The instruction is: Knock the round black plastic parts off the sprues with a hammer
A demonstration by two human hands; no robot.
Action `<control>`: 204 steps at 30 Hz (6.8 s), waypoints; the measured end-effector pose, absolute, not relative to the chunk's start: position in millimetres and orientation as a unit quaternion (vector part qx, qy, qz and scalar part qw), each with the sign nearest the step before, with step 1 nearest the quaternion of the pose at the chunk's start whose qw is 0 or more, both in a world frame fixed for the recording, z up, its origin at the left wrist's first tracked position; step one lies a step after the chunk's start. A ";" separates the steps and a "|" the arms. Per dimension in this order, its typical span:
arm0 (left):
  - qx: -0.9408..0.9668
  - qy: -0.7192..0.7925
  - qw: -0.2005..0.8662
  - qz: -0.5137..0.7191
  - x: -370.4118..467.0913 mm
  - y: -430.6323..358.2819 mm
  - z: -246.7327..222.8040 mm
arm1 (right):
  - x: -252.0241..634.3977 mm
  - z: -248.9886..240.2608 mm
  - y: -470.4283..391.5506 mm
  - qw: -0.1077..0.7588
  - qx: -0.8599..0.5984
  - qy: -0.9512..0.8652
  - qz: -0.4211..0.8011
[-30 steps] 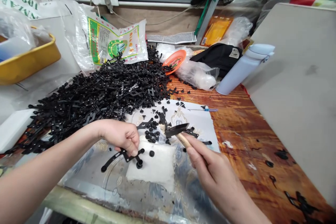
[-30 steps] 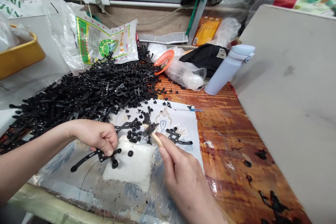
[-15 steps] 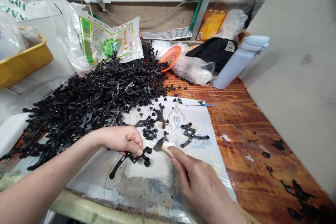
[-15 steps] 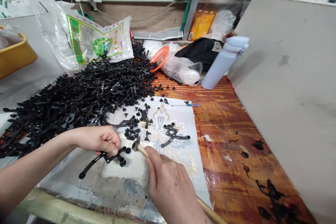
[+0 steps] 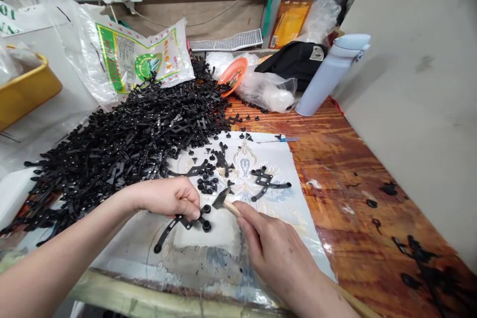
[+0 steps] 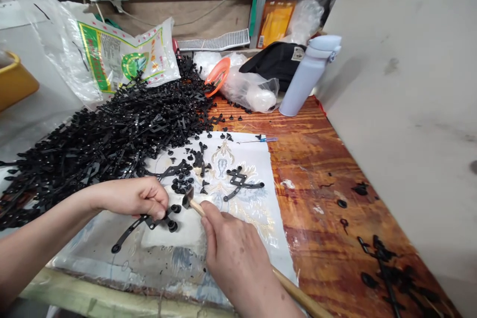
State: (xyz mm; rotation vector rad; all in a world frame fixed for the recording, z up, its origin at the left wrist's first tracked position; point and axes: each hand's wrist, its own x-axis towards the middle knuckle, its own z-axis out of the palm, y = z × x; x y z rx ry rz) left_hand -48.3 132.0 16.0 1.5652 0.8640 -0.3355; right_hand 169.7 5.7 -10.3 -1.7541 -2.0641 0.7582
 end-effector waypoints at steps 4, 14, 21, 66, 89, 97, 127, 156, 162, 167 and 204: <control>0.681 0.376 0.613 -0.140 -48.0 133.1 18.7 | 169.9 -9.5 5.5 0.175 -0.615 -0.718 0.276; 0.682 0.370 0.616 -0.137 -49.1 131.5 16.3 | 170.1 -10.9 6.0 0.202 -0.610 -0.736 0.214; 0.691 0.360 0.612 -0.136 -48.8 131.2 15.9 | 170.3 -12.5 6.1 0.189 -0.613 -0.732 0.228; 0.699 0.377 0.589 -0.148 -42.0 132.0 20.0 | 169.8 -11.7 3.9 0.153 -0.630 -0.721 0.244; 0.676 0.412 0.596 -0.133 -53.3 125.7 13.4 | 169.4 -14.0 4.1 0.194 -0.626 -0.720 0.229; 0.678 0.410 0.595 -0.137 -53.8 124.9 13.2 | 170.0 -14.0 2.1 0.197 -0.629 -0.715 0.233; 0.727 0.357 0.573 -0.126 -44.5 128.5 15.1 | 174.7 11.3 0.9 0.354 -0.503 -0.768 0.179; 0.742 0.341 0.558 -0.146 -41.5 129.5 20.3 | 174.9 12.8 27.5 0.297 -0.582 -0.650 0.388; 0.736 0.323 0.582 -0.126 -40.1 103.6 40.7 | 164.2 9.3 36.6 0.251 -0.473 -0.475 0.698; 0.677 0.364 0.637 -0.059 -54.3 85.5 37.5 | 162.8 13.7 25.8 0.247 -0.450 -0.389 0.765; 0.256 0.591 0.639 0.422 -34.1 -2.5 9.6 | 156.2 -18.6 88.3 0.162 -0.668 -0.664 0.296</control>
